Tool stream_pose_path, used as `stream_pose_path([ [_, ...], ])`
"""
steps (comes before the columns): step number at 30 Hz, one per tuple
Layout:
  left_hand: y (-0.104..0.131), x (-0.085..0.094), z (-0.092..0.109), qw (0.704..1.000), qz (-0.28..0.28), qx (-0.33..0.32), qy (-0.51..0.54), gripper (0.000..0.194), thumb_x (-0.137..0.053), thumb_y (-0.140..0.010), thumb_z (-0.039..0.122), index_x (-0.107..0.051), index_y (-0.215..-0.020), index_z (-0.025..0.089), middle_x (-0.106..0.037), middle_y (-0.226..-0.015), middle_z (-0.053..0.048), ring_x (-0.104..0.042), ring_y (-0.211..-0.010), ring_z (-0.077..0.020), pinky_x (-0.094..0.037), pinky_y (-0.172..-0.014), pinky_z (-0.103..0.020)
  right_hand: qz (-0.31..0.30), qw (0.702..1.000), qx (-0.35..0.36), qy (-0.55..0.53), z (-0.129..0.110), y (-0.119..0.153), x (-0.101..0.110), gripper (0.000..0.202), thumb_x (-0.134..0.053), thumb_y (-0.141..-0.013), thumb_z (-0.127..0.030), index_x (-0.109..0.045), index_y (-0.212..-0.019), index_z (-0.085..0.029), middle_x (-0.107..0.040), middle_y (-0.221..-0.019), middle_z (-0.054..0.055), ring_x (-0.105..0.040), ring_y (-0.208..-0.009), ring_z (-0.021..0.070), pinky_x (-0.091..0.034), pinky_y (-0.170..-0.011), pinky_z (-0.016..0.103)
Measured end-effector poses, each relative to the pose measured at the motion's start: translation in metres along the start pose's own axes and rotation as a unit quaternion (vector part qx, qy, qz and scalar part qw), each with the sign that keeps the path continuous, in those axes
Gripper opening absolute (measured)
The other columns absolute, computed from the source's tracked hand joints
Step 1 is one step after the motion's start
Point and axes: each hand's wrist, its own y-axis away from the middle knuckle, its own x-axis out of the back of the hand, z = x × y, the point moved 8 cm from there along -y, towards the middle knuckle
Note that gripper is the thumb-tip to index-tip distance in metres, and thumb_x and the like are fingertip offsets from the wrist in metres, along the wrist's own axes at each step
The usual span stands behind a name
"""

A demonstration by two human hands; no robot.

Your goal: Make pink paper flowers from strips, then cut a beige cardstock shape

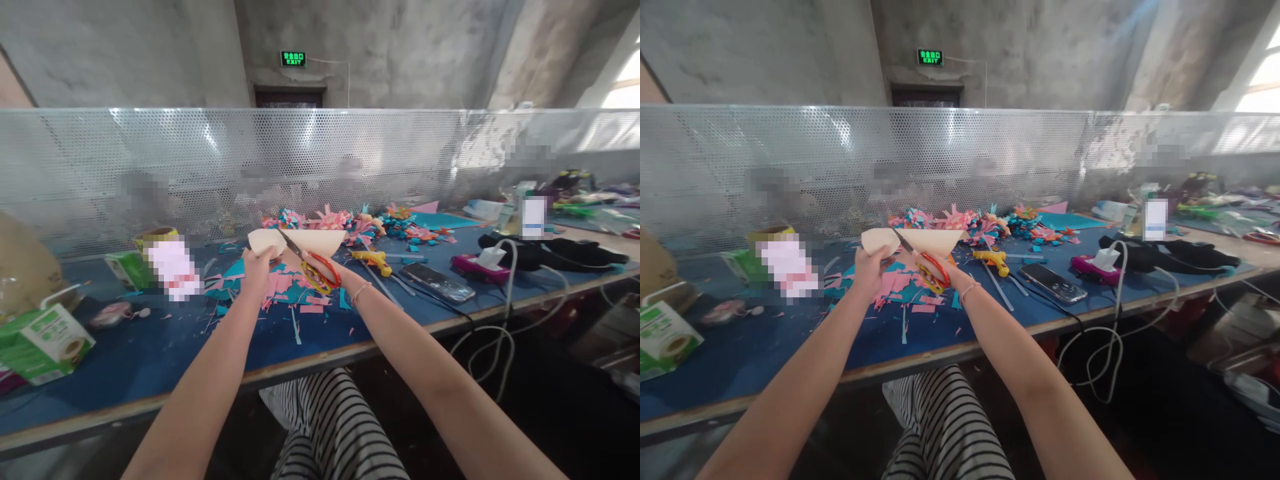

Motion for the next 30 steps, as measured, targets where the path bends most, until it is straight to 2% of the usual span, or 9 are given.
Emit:
stream_pose_path([
  [5,0.002,-0.004,-0.012,0.999,-0.017,0.038,0.018,0.031,-0.074,-0.051,0.024,-0.067,-0.080,0.014,-0.068,-0.082,-0.007,-0.060,-0.064,-0.0149,-0.050,-0.056,-0.027,0.018,0.999,-0.023,-0.024,0.006,-0.001,0.003,0.053,-0.038,-0.077,-0.069,-0.035,-0.057,-0.020,-0.036,-0.048,-0.004,-0.031,-0.039,0.0059,-0.023,-0.036,0.022],
  [9,0.003,-0.004,-0.012,0.998,-0.018,0.042,0.036,0.034,-0.076,-0.047,0.024,-0.066,-0.078,0.014,-0.068,-0.081,-0.005,-0.059,-0.063,-0.0134,-0.049,-0.055,-0.025,-0.013,0.998,-0.023,-0.050,0.007,-0.001,0.001,0.049,-0.037,-0.080,-0.064,-0.037,-0.059,-0.020,-0.036,-0.049,-0.003,-0.028,-0.040,0.0062,-0.023,-0.036,0.023],
  [16,0.003,-0.008,-0.016,0.997,-0.036,0.057,0.035,0.038,-0.077,-0.046,0.024,-0.066,-0.081,0.014,-0.068,-0.084,-0.006,-0.059,-0.065,-0.0133,-0.049,-0.054,-0.024,-0.063,0.989,-0.028,-0.130,0.013,-0.005,-0.002,0.050,-0.036,-0.079,-0.067,-0.043,-0.069,-0.019,-0.041,-0.053,-0.003,-0.033,-0.040,0.0068,-0.026,-0.035,0.022],
  [22,0.006,-0.013,-0.016,0.993,-0.059,0.083,0.052,0.038,-0.078,-0.046,0.025,-0.065,-0.080,0.013,-0.069,-0.083,-0.007,-0.061,-0.065,-0.0140,-0.049,-0.056,-0.025,-0.040,0.996,0.005,-0.081,0.011,-0.006,0.008,0.048,-0.041,-0.079,-0.065,-0.042,-0.067,-0.019,-0.041,-0.052,-0.004,-0.033,-0.039,0.0056,-0.027,-0.035,0.021],
  [25,0.007,-0.011,-0.011,0.993,-0.041,0.086,0.068,0.035,-0.076,-0.051,0.029,-0.064,-0.081,0.014,-0.069,-0.083,-0.008,-0.063,-0.072,-0.0182,-0.051,-0.063,-0.032,-0.029,0.998,0.007,-0.056,0.013,-0.006,0.011,0.047,-0.040,-0.080,-0.064,-0.040,-0.064,-0.019,-0.039,-0.051,-0.004,-0.031,-0.038,0.0053,-0.027,-0.034,0.021],
  [30,0.001,0.000,0.005,0.998,-0.007,0.034,0.057,0.031,-0.071,-0.057,0.036,-0.065,-0.078,0.014,-0.068,-0.083,-0.008,-0.064,-0.075,-0.0198,-0.050,-0.067,-0.032,-0.034,0.998,0.050,-0.024,0.004,-0.002,0.009,0.044,-0.043,-0.080,-0.061,-0.040,-0.067,-0.019,-0.042,-0.053,-0.005,-0.034,-0.037,0.0046,-0.026,-0.034,0.020],
])
